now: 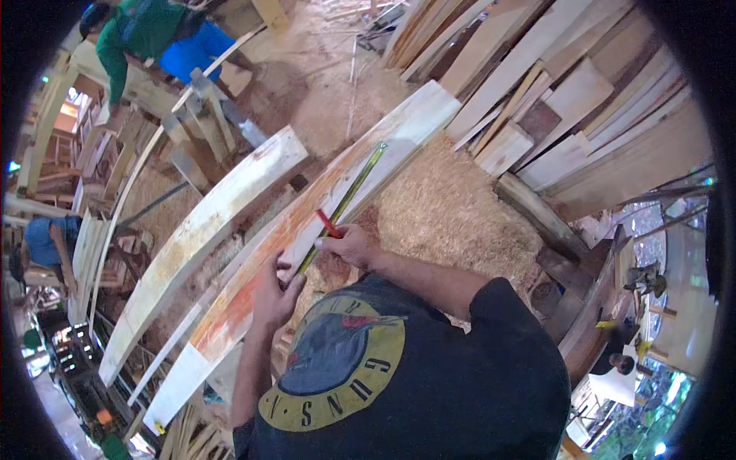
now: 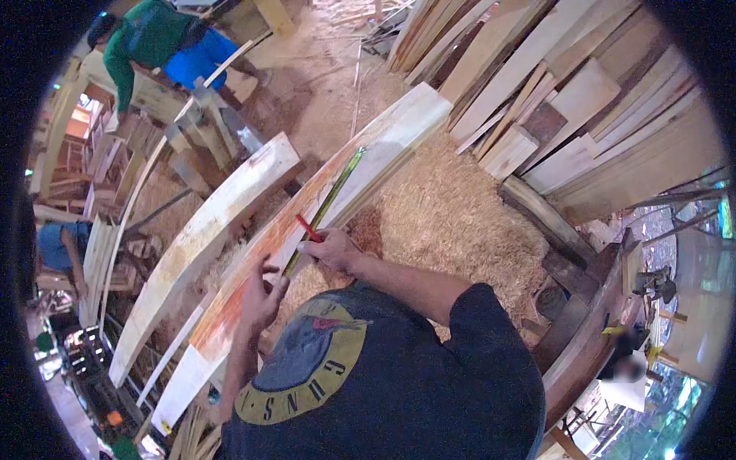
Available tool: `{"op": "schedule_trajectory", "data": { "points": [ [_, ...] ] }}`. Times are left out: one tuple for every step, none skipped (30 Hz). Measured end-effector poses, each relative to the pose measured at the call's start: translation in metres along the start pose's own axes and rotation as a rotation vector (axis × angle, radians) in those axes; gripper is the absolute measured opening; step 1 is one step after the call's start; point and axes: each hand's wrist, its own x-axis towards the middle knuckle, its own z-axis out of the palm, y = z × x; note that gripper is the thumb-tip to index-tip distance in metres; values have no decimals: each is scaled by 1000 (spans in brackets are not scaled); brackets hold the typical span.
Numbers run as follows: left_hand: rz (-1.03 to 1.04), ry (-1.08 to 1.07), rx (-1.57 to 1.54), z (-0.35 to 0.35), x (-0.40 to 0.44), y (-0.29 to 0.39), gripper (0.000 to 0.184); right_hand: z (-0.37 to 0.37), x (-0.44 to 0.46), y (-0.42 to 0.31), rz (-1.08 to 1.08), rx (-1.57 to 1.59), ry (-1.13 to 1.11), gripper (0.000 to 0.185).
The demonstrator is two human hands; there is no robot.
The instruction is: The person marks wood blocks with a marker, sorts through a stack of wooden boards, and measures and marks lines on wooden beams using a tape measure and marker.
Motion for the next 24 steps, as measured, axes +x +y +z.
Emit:
{"op": "schedule_trajectory", "data": {
  "points": [
    [-17,41,-47,1,-1,-1,71,3,7,20,40,-113,-60,34],
    [-44,41,-89,-5,-3,7,75,1,-4,0,37,-260,-112,36],
    [-59,72,-92,-11,-10,9,74,-6,-14,-21,57,-342,-180,38],
    [-75,106,-96,-18,-15,7,74,-17,-23,-40,74,-425,-252,40],
    [-93,145,-101,-25,-22,2,74,-31,-28,-47,88,-510,-330,43],
    [-73,253,-40,-34,-30,-11,68,-52,-21,-23,26,-560,-290,47],
    [-109,315,1,-46,-39,-20,65,-73,-14,1,-43,-610,-260,50],
    [-150,385,43,-60,-48,-27,62,-88,-22,-1,-3,-558,-146,47],
    [-199,461,85,-76,-60,-38,58,-107,-21,12,-88,-622,-59,44],
    [-194,558,128,-92,-73,-60,51,-116,-26,11,42,-512,30,40],
    [-191,652,179,-108,-87,-84,45,-134,-25,24,-29,-608,108,34],
    [-306,743,313,-124,-100,-98,36,-153,-19,44,-17,-638,165,31],
    [-309,858,348,-138,-114,-122,35,-166,-17,59,-47,-575,236,28],
    [-397,938,372,-151,-126,-154,37,-173,-15,69,-74,-509,307,26],
    [-509,993,342,-161,-138,-188,38,-176,-15,68,-26,-531,318,24],
    [-599,1014,419,-168,-148,-219,37,-177,-16,65,21,-554,337,23],
    [-625,1018,467,-172,-159,-264,36,-175,-15,67,38,-575,329,23],
    [-674,965,527,-174,-167,-293,35,-173,-15,71,57,-594,329,22],
    [-726,924,546,-174,-172,-311,35,-169,-17,73,77,-664,316,22],
    [-764,898,577,-173,-174,-331,37,-167,-20,75,96,-736,310,22],
    [-799,868,605,-173,-174,-348,39,-167,-21,79,102,-726,305,21],
    [-815,880,621,-173,-171,-363,40,-170,-22,87,110,-719,304,21],
    [-830,888,634,-172,-166,-376,41,-173,-23,93,119,-714,306,20],
    [-845,893,644,-169,-164,-387,42,-176,-26,96,100,-716,321,20]
  ]
}}
